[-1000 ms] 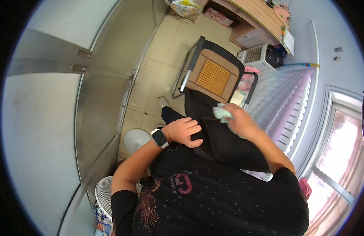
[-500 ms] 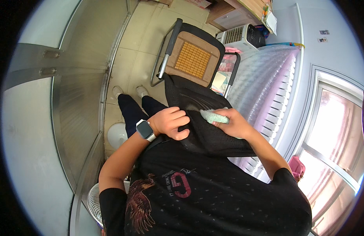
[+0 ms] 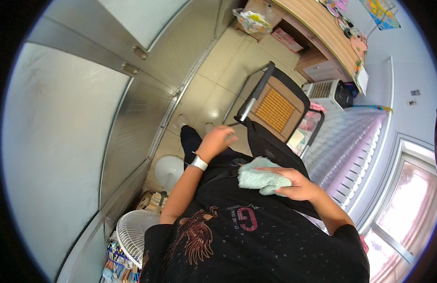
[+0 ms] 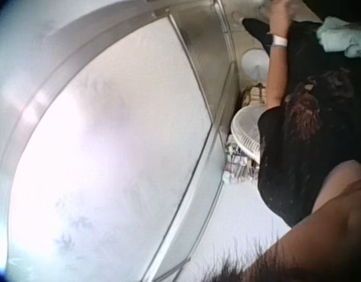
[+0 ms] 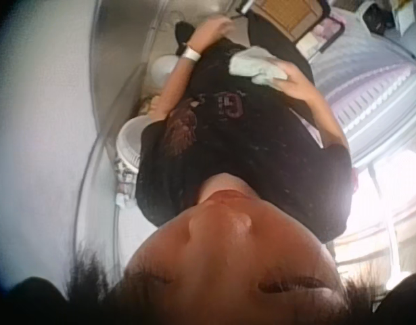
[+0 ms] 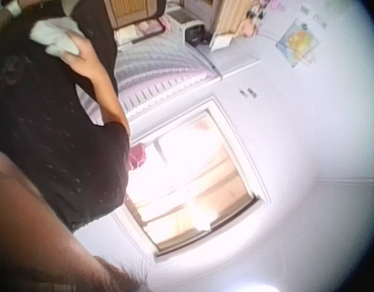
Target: The person wipes various surfaces in a room using a green cloth. They clean a radiator, a wardrobe door, a desk, a chair, and a small table, moving items like a pink lamp and a basket to reach the surfaces underneath.
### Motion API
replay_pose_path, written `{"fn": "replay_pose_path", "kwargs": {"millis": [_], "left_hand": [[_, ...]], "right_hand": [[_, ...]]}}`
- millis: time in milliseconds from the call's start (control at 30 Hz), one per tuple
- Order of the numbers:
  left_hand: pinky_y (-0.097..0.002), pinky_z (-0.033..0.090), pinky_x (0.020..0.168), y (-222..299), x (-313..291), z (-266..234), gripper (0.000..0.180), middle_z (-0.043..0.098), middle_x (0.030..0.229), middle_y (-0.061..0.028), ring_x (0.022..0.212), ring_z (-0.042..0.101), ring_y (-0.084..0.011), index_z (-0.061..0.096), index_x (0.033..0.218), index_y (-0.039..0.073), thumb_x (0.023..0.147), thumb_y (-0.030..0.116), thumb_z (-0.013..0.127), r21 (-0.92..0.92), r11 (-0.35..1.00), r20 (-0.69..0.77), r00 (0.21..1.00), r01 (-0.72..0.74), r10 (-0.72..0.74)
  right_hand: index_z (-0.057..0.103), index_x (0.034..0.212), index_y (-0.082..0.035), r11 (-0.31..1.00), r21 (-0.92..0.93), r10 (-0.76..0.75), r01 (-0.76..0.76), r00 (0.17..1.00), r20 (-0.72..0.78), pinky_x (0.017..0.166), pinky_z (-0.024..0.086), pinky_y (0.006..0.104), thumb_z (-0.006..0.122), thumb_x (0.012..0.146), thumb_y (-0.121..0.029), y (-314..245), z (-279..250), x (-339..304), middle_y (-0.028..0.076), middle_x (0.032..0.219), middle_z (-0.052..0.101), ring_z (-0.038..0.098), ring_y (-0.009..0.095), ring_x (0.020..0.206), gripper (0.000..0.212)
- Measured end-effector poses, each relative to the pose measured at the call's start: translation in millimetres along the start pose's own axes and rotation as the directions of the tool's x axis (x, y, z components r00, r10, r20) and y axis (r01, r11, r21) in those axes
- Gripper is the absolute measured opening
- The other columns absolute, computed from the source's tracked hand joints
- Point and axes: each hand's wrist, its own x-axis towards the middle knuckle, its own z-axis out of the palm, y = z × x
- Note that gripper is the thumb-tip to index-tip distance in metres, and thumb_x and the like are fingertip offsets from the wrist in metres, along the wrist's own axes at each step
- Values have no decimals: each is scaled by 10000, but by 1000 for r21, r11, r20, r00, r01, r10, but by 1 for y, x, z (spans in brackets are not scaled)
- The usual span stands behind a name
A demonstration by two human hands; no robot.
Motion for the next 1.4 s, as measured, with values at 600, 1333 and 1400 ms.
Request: {"fn": "replay_pose_path", "kwargs": {"millis": [600, 1333, 1400], "left_hand": [[-293, 477, 646, -239, -239, -10, 283, 651, 798, -81, 670, 579, -148, 674, 986, 7, 882, 261, 605, -593, 515, -125, 560, 619, -819], [-357, 473, 558, -280, -115, -138, 487, 649, 801, -122, 610, 593, -208, 530, 1263, 10, 820, 201, 595, -437, 472, -13, 519, 766, -855], [-368, 483, 575, -272, -120, -130, 521, 655, 822, -149, 639, 604, -221, 490, 1289, -6, 813, 174, 598, -449, 505, -143, 498, 737, -855]], "right_hand": [[576, 1256, -233, -92, -714, -992, 695, 0, 128, 999, 361, 570, 660, 679, -82, -203, 134, 449, 116, 1463, 422, 471, 376, 1221, 602], [638, 1041, -207, -346, -672, -932, 655, -321, 168, 948, 437, 531, 699, 783, -148, -169, 55, 482, 101, 1251, 565, 530, 301, 1168, 271], [633, 1043, -222, -414, -664, -909, 622, -315, 272, 924, 457, 499, 688, 795, -160, -153, 36, 492, 76, 1259, 566, 538, 290, 1143, 261]]}}
